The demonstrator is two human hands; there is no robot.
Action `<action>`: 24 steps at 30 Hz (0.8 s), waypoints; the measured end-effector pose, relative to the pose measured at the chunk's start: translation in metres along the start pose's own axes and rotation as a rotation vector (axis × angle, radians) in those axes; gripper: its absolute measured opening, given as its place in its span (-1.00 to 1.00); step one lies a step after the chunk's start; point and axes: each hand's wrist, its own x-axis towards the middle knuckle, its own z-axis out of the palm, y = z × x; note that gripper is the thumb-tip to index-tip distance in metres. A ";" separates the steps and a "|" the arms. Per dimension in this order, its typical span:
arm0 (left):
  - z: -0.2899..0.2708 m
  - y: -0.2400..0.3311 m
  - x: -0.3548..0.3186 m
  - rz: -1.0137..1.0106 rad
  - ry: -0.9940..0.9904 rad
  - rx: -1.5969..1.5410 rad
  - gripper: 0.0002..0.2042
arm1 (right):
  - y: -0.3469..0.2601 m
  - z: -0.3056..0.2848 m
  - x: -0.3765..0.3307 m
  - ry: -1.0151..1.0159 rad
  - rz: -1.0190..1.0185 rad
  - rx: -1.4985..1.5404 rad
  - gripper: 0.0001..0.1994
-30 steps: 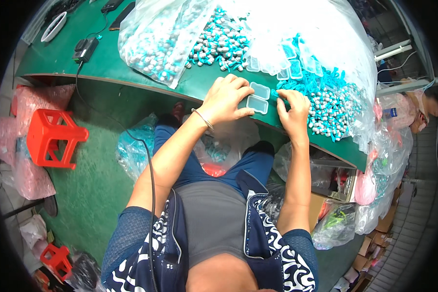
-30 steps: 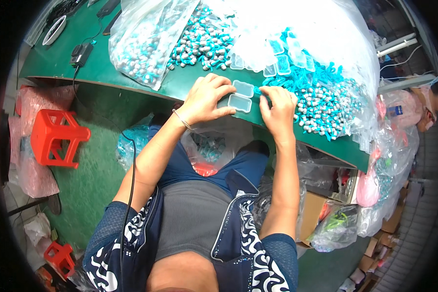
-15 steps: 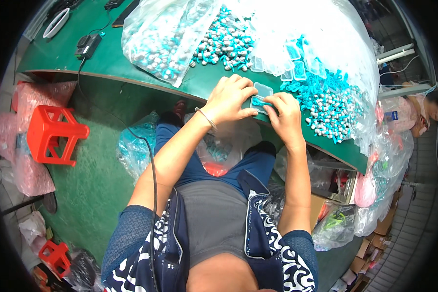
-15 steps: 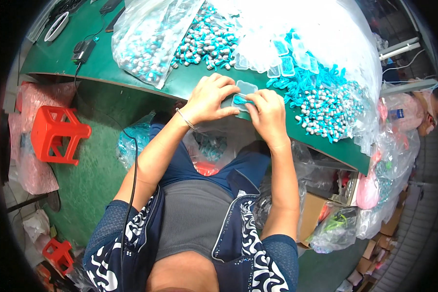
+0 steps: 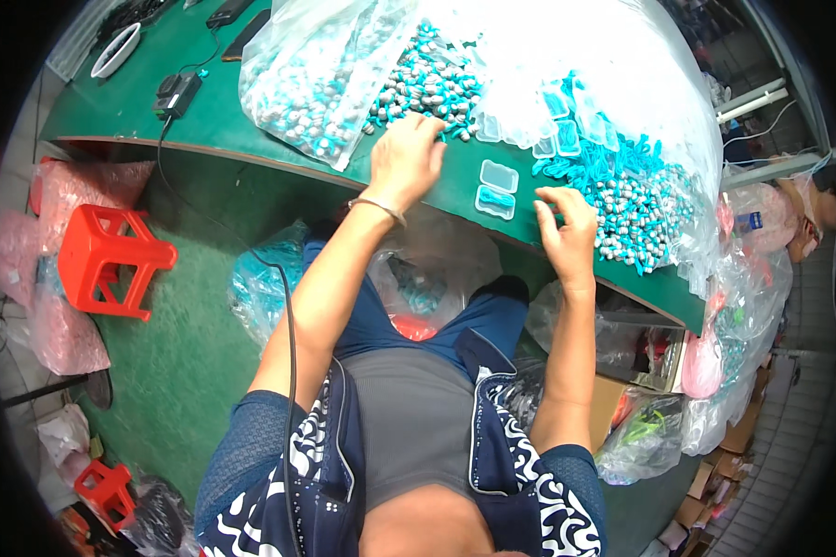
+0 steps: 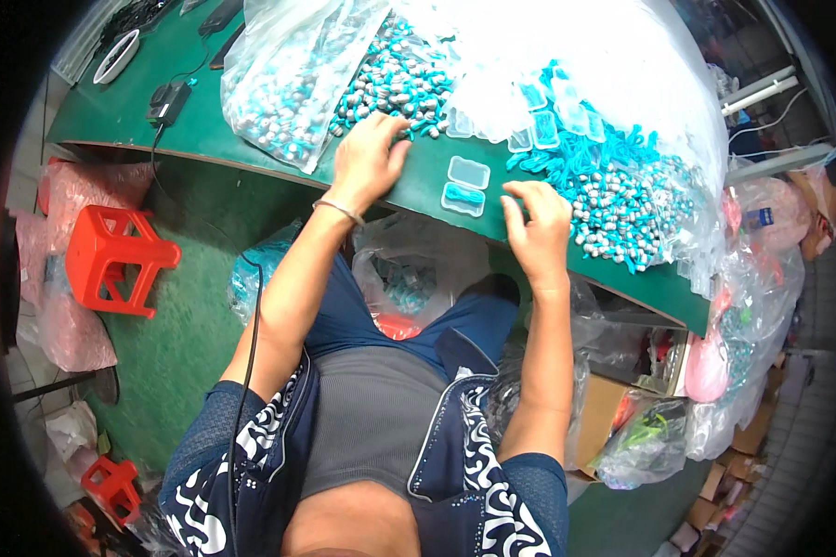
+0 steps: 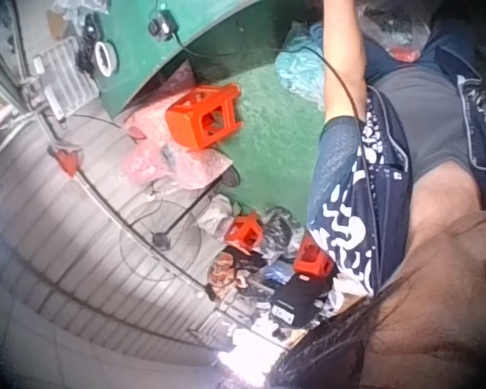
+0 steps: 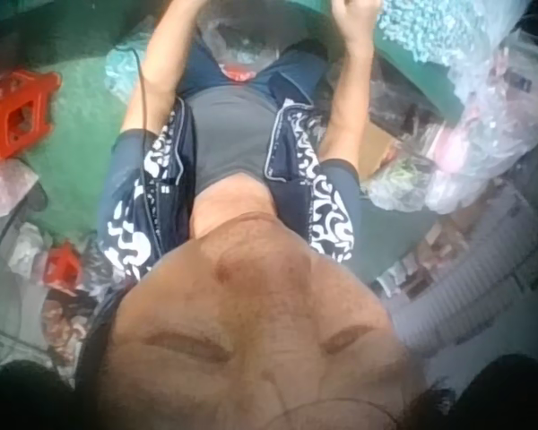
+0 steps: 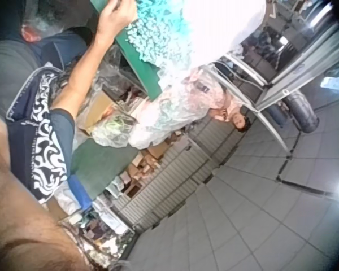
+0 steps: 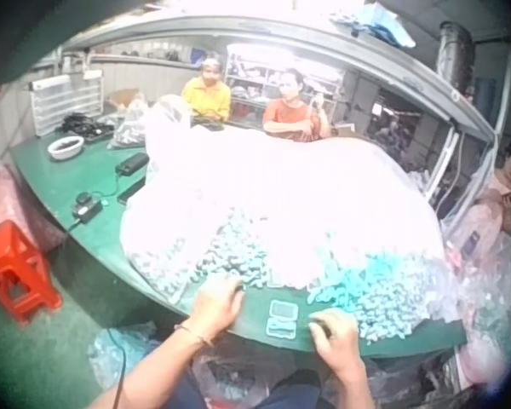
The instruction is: Sorting small blue and white components into individual plastic compartments.
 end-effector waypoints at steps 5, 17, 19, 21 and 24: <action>0.008 -0.005 0.009 0.020 0.011 0.168 -0.81 | 0.020 -0.026 -0.023 0.164 0.150 -0.054 -0.92; 0.001 -0.008 0.001 0.133 -0.100 -0.063 -0.83 | 0.044 -0.050 -0.054 0.103 0.191 -0.635 -0.84; 0.000 -0.009 0.002 0.125 -0.091 -0.040 -0.83 | 0.041 -0.045 -0.052 0.065 0.195 -0.729 -0.85; 0.002 -0.006 0.000 0.081 -0.059 -0.013 -0.84 | 0.041 -0.040 -0.049 0.023 0.217 -0.778 -0.85; 0.002 -0.005 -0.001 0.066 -0.076 0.046 -0.84 | 0.042 -0.037 -0.047 0.042 0.203 -0.740 -0.85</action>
